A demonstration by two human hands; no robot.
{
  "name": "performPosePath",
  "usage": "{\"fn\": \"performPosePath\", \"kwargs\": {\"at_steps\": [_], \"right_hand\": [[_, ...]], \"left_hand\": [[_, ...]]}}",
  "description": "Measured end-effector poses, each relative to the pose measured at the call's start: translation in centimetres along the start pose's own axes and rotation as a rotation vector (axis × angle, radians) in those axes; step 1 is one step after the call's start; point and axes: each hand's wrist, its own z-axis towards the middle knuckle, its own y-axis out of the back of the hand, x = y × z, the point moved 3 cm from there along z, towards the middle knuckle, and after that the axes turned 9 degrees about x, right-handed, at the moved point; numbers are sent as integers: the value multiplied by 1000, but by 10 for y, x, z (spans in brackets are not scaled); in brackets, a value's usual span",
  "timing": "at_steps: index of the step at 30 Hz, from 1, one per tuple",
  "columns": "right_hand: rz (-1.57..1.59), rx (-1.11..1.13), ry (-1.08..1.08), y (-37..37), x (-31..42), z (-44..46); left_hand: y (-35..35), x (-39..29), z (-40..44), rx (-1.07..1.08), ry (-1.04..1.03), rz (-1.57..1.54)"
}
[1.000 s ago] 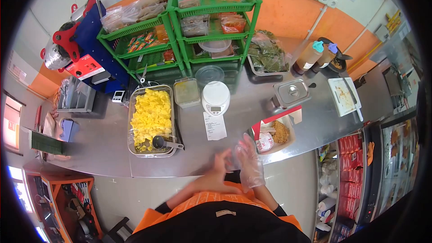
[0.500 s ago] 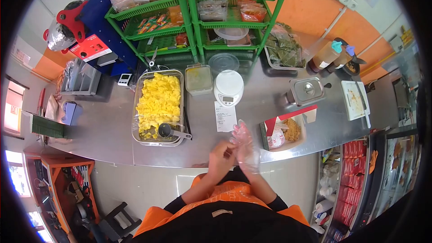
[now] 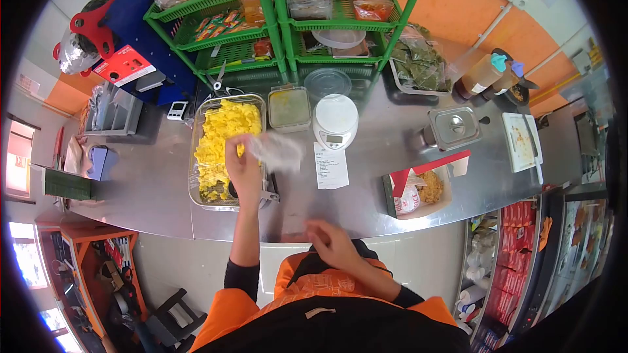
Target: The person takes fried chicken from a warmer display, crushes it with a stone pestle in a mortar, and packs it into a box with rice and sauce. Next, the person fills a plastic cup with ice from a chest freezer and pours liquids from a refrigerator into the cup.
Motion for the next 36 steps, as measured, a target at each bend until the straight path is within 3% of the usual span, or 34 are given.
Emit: {"fn": "performPosePath", "kwargs": {"at_steps": [4, 7, 10, 13, 14, 15, 17, 19, 22, 23, 25, 26, 29, 32, 36], "right_hand": [[-533, -251, 153, -6, -20, 82], [-776, -309, -4, -23, -15, 128], [-796, -264, -132, -31, -23, 153], [-798, -208, -151, -29, -31, 153], [-773, -180, -160, -20, -25, 141], [-750, -156, -167, -7, -20, 128], [-209, 147, -194, 25, -22, 105], [289, 68, 23, 48, -22, 76], [499, -373, 253, 77, -39, 68], [423, -454, 238, 83, -40, 73], [272, -606, 198, 94, -39, 87], [294, -598, 181, 94, -49, 96], [-94, -634, 337, 95, -55, 116], [-193, -655, 333, 96, -63, 121], [-278, -645, 348, 95, -59, 122]], "left_hand": [[-17, 15, 65, 0, -226, -39], [-39, 41, 125, 3, -436, 179], [-53, 57, 166, 294, -390, 375], [-58, 43, 165, 458, -159, 409], [-56, 27, 159, 426, -100, 692], [-55, 12, 146, 382, -167, 684], [-54, -12, 108, 378, -209, 605], [-50, -36, 43, 436, -137, 619], [-47, -26, -44, 720, 81, 540], [-51, -10, -67, 811, 185, 465], [-67, 26, -97, 699, 154, 565], [-73, 41, -107, 637, 140, 615], [-77, 74, -123, 600, 126, 710], [-77, 84, -126, 611, 24, 859], [-80, 83, -124, 594, 57, 872]]}}
